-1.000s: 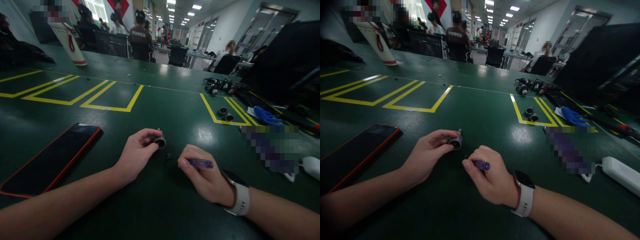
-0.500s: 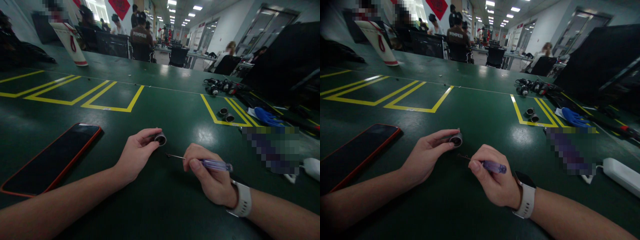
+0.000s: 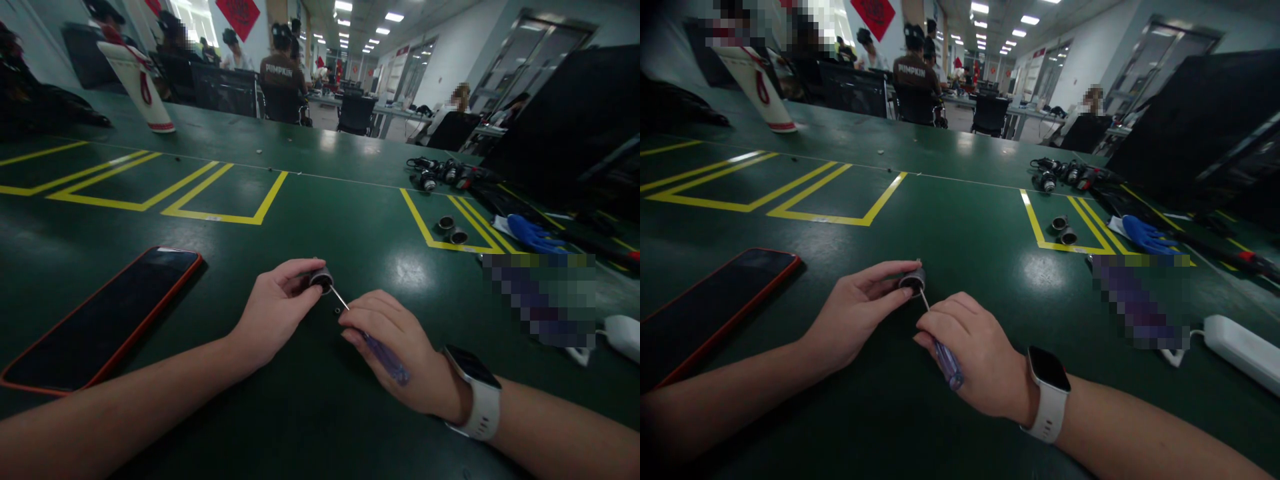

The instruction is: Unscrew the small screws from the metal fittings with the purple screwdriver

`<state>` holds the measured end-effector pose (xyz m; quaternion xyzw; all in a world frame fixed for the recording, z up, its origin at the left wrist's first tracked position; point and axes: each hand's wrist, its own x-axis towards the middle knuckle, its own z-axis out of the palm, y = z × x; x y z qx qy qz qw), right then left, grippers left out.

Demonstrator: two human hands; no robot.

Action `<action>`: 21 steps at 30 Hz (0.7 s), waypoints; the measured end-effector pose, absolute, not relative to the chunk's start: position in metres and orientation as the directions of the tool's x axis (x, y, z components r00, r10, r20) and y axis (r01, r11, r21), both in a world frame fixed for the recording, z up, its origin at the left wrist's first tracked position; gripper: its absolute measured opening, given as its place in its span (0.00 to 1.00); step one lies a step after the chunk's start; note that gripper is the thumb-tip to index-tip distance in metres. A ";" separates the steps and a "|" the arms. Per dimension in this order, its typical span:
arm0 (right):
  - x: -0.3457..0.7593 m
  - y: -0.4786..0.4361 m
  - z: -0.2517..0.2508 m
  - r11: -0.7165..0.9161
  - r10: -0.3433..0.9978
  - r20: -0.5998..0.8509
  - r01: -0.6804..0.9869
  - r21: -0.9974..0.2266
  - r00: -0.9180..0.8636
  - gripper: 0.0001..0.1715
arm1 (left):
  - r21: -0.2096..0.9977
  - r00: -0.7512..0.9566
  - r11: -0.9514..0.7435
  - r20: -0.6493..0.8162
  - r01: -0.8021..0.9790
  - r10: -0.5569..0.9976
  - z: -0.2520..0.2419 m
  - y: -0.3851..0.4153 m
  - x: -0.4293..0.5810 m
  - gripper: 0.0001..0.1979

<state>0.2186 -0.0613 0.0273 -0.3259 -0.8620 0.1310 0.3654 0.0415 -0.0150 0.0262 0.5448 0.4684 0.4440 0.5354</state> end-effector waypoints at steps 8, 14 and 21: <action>0.218 -0.061 0.029 0.785 0.619 0.539 0.480 -0.392 -0.572 0.06 | 0.996 0.166 -0.013 -0.002 0.089 0.986 0.028 -0.013 0.042 0.13; 0.217 -0.062 0.028 0.805 0.588 0.566 0.481 -0.346 -0.578 0.06 | 0.991 0.156 -0.029 0.009 0.128 0.988 0.029 -0.013 0.043 0.12; 0.215 -0.063 0.029 0.812 0.574 0.590 0.488 -0.320 -0.568 0.05 | 0.989 0.163 -0.064 0.042 0.131 0.986 0.027 -0.012 0.043 0.11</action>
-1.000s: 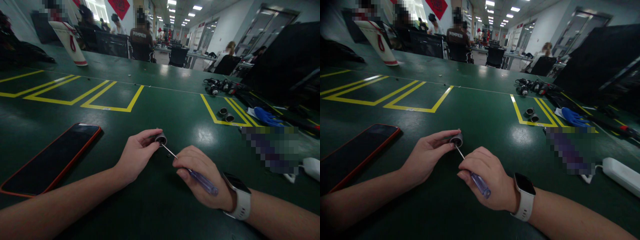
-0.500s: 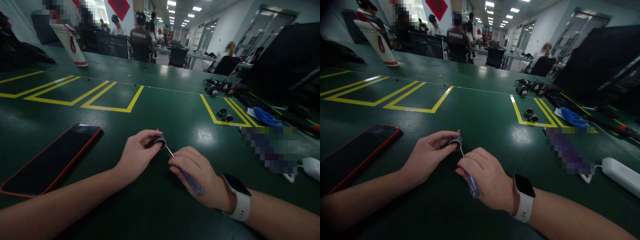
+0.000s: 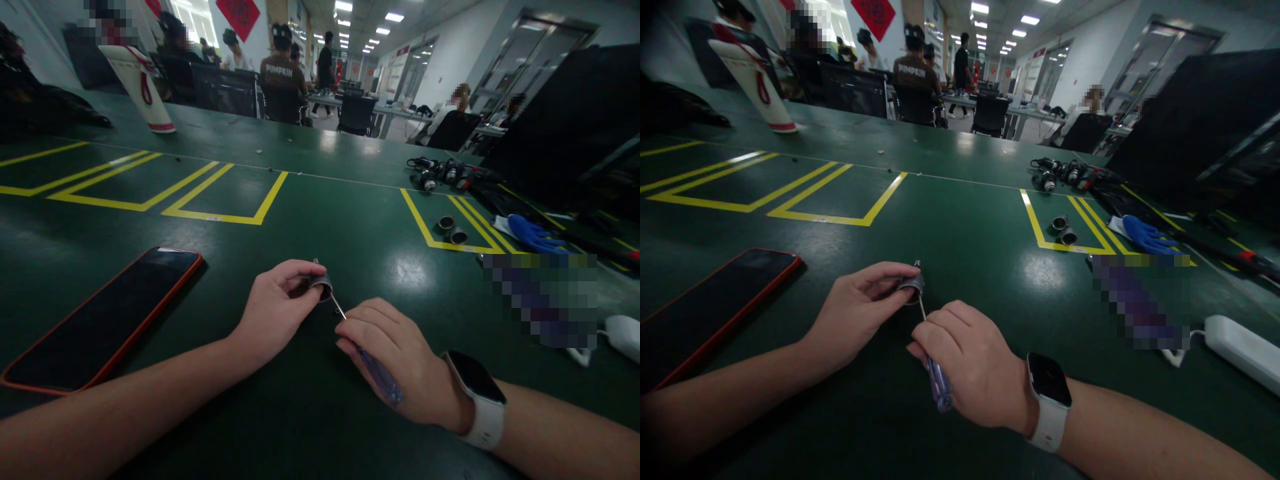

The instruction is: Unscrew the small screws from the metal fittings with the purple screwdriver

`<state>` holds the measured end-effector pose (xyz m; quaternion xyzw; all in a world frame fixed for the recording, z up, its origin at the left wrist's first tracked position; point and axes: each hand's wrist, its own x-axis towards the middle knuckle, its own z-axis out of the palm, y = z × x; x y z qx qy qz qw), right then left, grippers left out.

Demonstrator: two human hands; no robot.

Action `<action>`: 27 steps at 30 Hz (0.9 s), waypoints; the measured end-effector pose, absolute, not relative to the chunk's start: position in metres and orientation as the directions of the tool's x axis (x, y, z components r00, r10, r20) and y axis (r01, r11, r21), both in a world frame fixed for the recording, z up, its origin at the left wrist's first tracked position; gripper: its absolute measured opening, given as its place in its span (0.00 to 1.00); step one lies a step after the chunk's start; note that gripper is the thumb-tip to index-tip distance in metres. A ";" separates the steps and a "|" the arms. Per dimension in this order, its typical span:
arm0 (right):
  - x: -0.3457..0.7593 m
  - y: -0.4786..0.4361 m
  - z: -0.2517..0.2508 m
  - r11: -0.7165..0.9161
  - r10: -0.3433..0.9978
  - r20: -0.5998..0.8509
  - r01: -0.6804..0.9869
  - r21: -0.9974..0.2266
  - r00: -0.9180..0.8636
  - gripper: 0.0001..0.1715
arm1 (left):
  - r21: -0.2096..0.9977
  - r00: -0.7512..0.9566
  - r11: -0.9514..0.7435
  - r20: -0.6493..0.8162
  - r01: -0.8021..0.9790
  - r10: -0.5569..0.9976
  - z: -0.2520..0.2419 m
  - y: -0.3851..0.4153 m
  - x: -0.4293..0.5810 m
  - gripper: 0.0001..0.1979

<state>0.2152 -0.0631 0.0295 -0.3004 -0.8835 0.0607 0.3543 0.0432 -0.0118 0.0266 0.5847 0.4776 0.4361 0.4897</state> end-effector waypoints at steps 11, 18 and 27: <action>0.222 -0.064 0.028 0.569 0.821 0.522 0.399 -0.719 -0.231 0.13 | 0.997 0.169 -0.026 0.012 0.078 0.985 0.020 -0.010 0.040 0.14; 0.221 -0.061 0.026 0.533 0.846 0.465 0.412 -0.739 -0.261 0.13 | 0.998 0.163 0.001 -0.010 0.061 0.987 0.022 -0.010 0.043 0.13; 0.220 -0.062 0.029 0.491 0.871 0.425 0.416 -0.765 -0.246 0.17 | 0.999 0.184 0.008 -0.018 0.053 0.983 0.022 -0.011 0.041 0.16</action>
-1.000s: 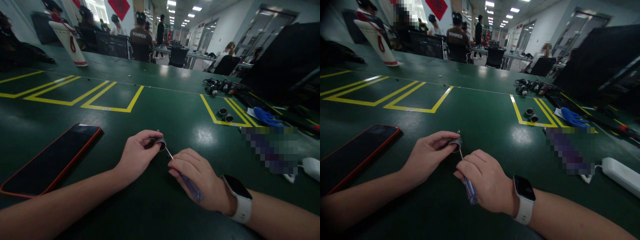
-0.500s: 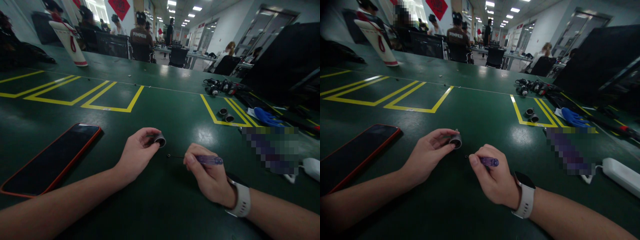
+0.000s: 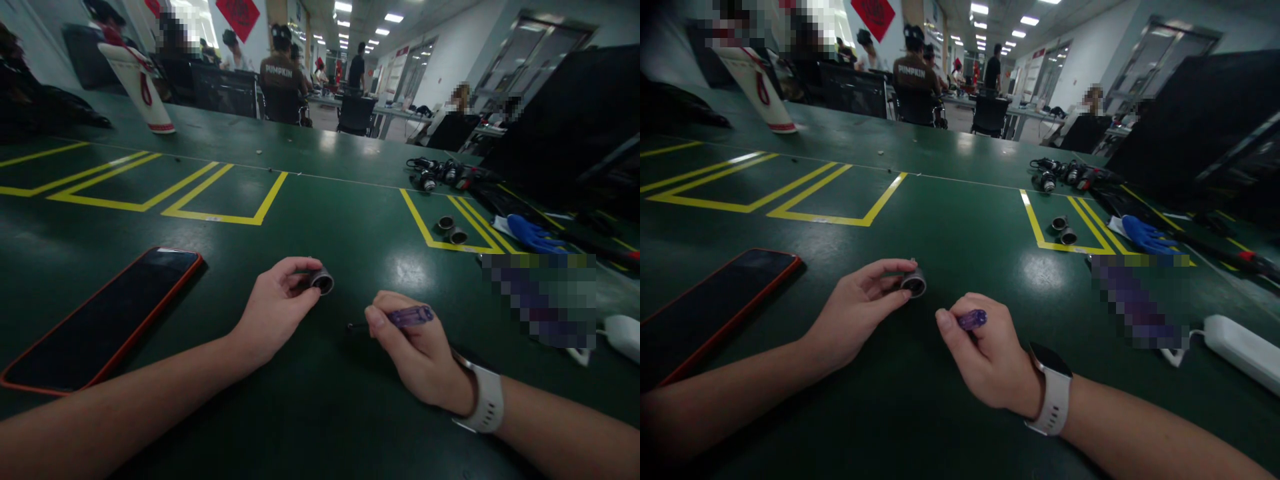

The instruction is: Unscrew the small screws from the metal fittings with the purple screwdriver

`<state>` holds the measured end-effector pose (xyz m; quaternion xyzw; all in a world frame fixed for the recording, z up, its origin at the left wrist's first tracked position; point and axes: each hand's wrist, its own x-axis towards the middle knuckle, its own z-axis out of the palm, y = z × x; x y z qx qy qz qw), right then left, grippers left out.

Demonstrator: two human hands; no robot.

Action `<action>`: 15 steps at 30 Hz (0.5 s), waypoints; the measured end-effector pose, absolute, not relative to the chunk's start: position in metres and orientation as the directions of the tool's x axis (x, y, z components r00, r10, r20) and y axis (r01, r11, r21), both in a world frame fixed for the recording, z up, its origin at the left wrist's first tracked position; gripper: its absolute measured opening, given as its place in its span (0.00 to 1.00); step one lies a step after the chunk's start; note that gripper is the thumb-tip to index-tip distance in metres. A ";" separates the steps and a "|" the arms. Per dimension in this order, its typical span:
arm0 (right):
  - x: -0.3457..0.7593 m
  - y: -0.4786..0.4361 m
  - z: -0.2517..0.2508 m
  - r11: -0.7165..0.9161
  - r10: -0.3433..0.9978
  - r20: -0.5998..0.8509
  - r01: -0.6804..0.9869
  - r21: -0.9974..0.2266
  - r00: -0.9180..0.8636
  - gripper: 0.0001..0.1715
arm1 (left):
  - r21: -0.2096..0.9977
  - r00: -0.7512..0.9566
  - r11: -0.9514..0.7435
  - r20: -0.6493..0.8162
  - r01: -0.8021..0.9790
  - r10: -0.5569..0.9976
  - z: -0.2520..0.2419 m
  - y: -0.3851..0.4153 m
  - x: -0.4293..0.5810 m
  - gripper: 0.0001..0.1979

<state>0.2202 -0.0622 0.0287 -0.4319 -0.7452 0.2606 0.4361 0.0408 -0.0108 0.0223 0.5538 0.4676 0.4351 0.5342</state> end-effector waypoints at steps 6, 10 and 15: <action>0.224 -0.063 0.020 0.475 0.873 0.436 0.176 -0.862 -0.218 0.14 | 0.998 0.178 0.008 -0.019 0.061 0.984 0.024 -0.012 0.040 0.15; 0.225 -0.065 0.023 0.616 0.779 0.564 0.168 -0.769 -0.275 0.08 | 0.999 0.184 0.001 -0.010 0.052 0.983 0.023 -0.013 0.041 0.14; 0.221 -0.062 0.029 0.686 0.720 0.559 0.302 -0.662 -0.412 0.07 | 0.998 0.188 -0.021 0.010 0.055 0.982 0.025 -0.014 0.042 0.13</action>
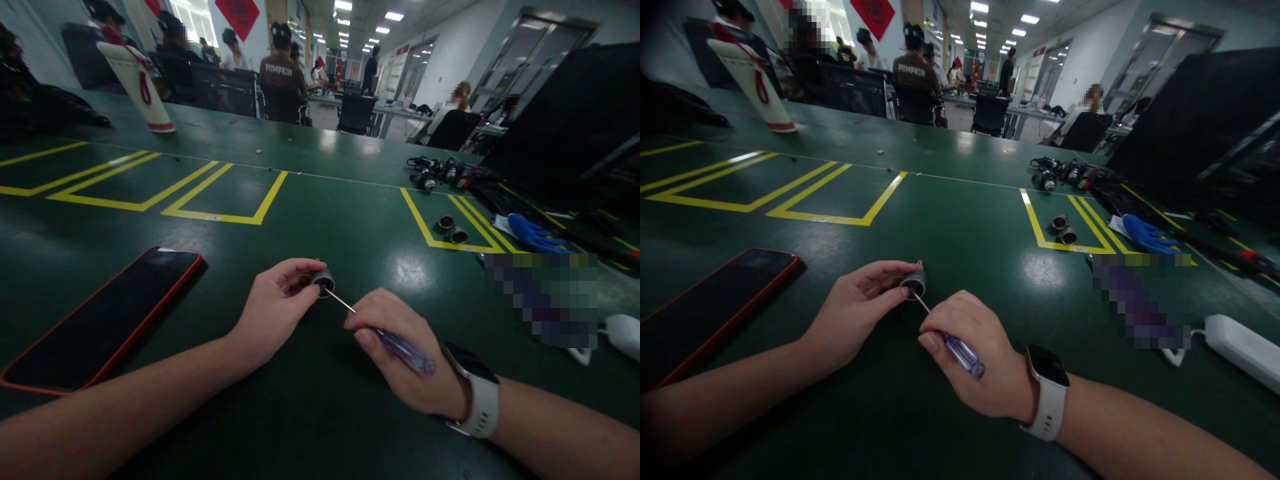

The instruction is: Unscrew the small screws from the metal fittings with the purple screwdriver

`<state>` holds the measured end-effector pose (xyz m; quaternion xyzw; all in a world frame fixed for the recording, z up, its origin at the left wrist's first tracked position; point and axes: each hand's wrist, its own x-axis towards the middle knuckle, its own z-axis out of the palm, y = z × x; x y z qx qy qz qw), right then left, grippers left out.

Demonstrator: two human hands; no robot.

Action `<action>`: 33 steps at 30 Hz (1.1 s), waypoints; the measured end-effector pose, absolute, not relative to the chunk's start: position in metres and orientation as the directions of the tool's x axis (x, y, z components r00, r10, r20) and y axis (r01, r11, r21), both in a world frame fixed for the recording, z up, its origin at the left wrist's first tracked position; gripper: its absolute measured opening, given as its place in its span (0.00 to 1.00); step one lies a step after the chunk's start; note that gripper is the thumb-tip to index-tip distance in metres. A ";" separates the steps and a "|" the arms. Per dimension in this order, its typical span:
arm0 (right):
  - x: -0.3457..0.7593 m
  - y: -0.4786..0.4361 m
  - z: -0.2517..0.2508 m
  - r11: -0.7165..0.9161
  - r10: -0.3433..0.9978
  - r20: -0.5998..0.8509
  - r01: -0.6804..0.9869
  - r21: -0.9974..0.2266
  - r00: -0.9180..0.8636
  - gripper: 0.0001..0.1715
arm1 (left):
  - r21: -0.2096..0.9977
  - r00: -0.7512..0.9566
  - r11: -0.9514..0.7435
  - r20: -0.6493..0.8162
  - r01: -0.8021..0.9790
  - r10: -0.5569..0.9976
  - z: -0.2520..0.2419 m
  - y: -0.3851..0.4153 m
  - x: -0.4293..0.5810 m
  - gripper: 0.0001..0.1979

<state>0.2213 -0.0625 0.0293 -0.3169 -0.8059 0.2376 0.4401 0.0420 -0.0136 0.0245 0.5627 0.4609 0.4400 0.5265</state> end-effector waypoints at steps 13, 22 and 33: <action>0.220 -0.062 0.026 0.713 0.699 0.561 0.372 -0.594 -0.442 0.08 | 0.985 0.208 -0.103 0.073 0.136 0.976 0.028 -0.015 0.042 0.12; 0.220 -0.062 0.027 0.712 0.700 0.536 0.405 -0.573 -0.472 0.08 | 0.984 0.216 -0.095 0.060 0.153 0.974 0.029 -0.015 0.042 0.13; 0.219 -0.063 0.030 0.752 0.659 0.587 0.421 -0.507 -0.470 0.09 | 0.985 0.196 -0.081 0.050 0.151 0.979 0.029 -0.015 0.043 0.14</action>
